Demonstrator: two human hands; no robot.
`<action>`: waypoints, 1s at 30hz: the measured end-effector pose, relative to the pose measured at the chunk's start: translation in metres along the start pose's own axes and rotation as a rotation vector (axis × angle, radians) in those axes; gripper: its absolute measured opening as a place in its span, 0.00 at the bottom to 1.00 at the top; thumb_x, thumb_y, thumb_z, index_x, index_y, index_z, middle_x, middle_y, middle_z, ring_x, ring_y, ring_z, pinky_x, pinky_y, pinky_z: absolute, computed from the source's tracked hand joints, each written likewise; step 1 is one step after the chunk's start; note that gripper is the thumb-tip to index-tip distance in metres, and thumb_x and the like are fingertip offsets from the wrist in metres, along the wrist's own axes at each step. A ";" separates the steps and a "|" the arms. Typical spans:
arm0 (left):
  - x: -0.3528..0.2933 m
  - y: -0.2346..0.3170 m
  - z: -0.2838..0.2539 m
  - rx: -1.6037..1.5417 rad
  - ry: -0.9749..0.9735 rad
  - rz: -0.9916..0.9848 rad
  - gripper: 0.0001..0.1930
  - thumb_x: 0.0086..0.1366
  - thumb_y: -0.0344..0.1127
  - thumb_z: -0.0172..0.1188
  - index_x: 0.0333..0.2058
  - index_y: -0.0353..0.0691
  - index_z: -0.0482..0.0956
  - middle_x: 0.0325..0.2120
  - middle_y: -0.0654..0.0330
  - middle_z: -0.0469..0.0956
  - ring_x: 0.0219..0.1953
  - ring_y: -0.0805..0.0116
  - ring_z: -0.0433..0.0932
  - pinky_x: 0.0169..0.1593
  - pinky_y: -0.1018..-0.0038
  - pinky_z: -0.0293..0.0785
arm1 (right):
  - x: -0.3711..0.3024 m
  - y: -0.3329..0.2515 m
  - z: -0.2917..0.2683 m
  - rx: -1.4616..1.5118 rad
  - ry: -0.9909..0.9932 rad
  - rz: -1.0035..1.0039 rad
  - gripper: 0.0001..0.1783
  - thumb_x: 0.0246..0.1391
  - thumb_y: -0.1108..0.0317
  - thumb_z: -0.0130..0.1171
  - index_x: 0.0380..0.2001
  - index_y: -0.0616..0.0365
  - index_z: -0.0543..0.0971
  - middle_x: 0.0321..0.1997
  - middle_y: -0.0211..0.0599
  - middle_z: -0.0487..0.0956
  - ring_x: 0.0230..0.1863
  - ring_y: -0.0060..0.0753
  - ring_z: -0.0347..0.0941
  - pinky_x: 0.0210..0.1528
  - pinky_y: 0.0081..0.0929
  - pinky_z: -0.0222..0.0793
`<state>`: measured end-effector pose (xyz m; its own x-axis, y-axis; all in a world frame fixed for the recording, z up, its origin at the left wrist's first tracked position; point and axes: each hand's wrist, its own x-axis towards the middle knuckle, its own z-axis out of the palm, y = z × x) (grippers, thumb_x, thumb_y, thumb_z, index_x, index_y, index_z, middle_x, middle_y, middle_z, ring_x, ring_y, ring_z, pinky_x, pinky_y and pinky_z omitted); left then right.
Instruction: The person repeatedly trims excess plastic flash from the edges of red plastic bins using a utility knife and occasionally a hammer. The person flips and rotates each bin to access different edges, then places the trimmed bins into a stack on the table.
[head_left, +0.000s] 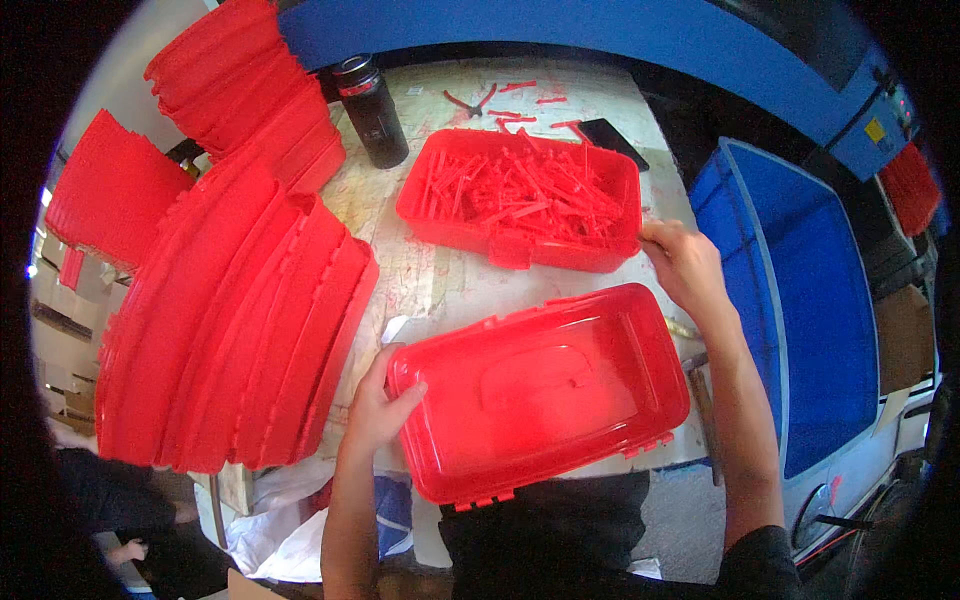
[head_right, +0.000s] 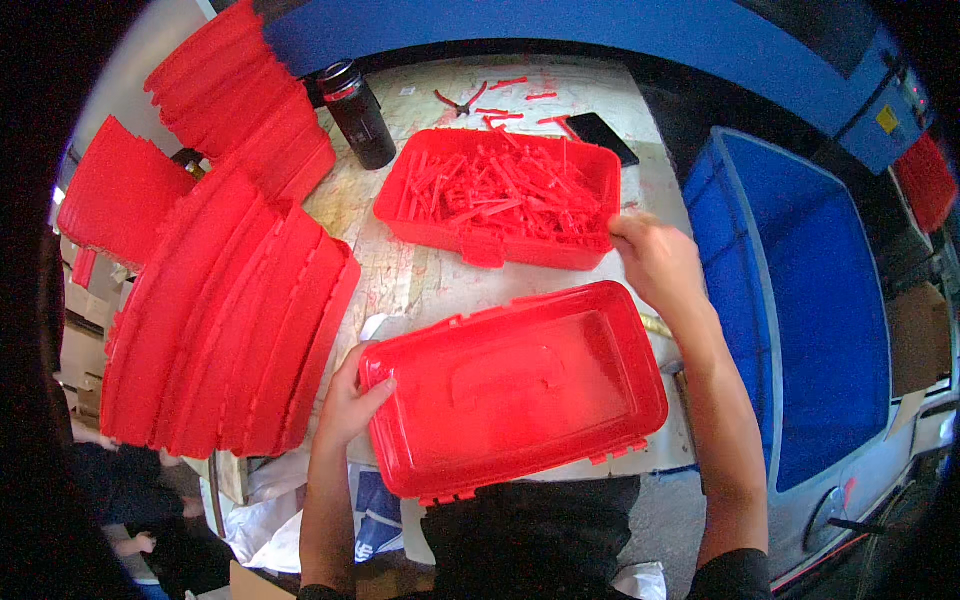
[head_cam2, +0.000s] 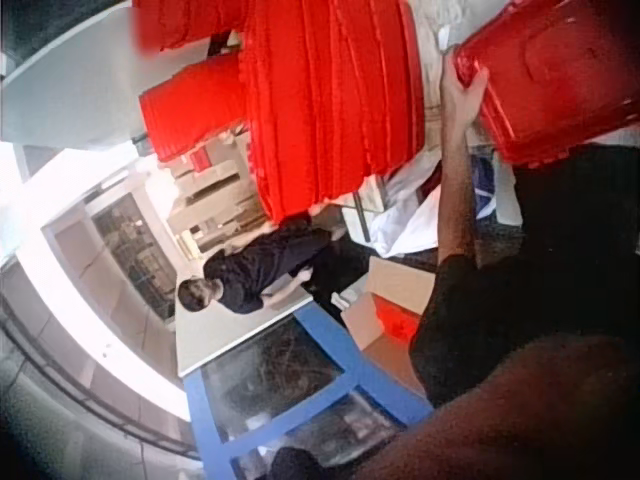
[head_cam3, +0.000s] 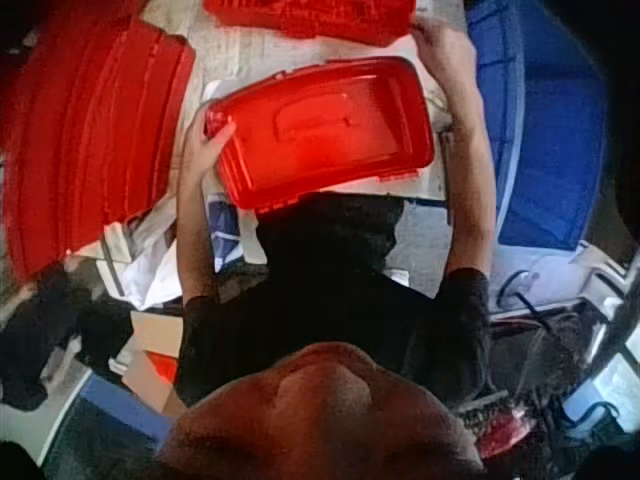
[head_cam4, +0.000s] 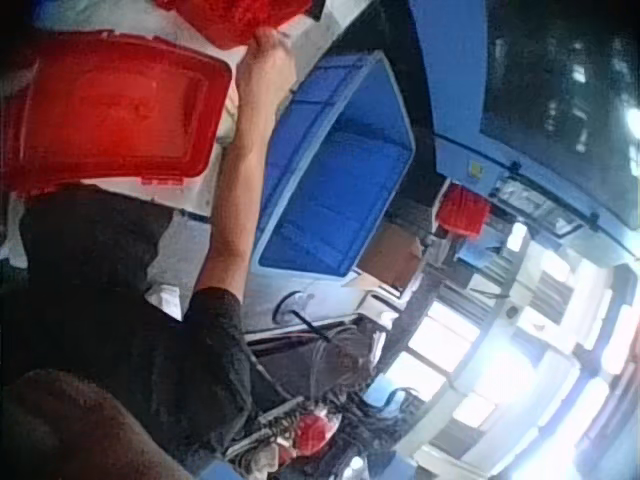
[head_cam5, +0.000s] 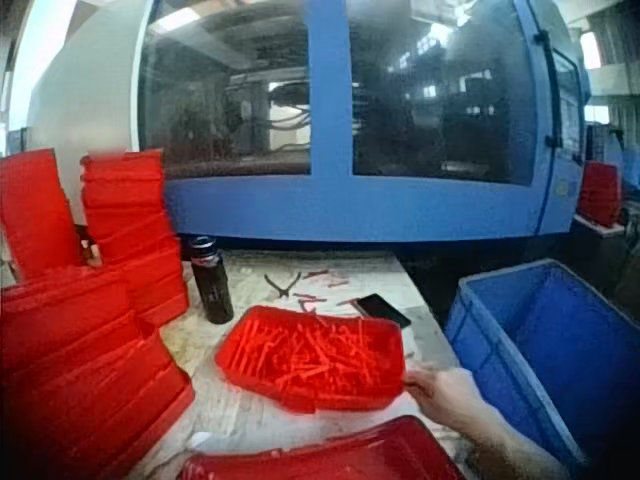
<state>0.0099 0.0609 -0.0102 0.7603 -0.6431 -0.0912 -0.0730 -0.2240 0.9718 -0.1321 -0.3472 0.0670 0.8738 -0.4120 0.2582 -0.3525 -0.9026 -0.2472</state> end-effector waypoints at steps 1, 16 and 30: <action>0.003 0.001 0.001 0.032 0.015 0.020 0.24 0.62 0.19 0.57 0.58 0.32 0.69 0.47 0.58 0.79 0.49 0.71 0.77 0.55 0.73 0.72 | 0.018 -0.009 0.003 0.077 0.065 -0.098 0.11 0.54 0.67 0.61 0.42 0.51 0.82 0.43 0.43 0.82 0.44 0.49 0.80 0.44 0.43 0.78; -0.009 0.003 -0.003 0.177 0.017 0.182 0.28 0.61 0.31 0.65 0.59 0.33 0.70 0.52 0.45 0.76 0.57 0.52 0.75 0.61 0.64 0.69 | 0.103 -0.035 0.057 -0.139 -0.049 -0.324 0.10 0.52 0.66 0.66 0.37 0.57 0.83 0.41 0.40 0.81 0.48 0.44 0.77 0.50 0.41 0.73; -0.057 0.062 0.025 -0.028 0.158 0.327 0.10 0.65 0.22 0.56 0.45 0.32 0.79 0.37 0.59 0.79 0.39 0.72 0.77 0.46 0.77 0.73 | 0.086 -0.022 0.002 1.146 0.584 0.193 0.13 0.64 0.63 0.61 0.39 0.65 0.83 0.30 0.33 0.82 0.30 0.22 0.76 0.35 0.20 0.71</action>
<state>-0.0543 0.0655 0.0504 0.7904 -0.5555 0.2582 -0.3126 -0.0033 0.9499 -0.0480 -0.3623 0.0927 0.4653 -0.7776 0.4229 0.2830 -0.3220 -0.9035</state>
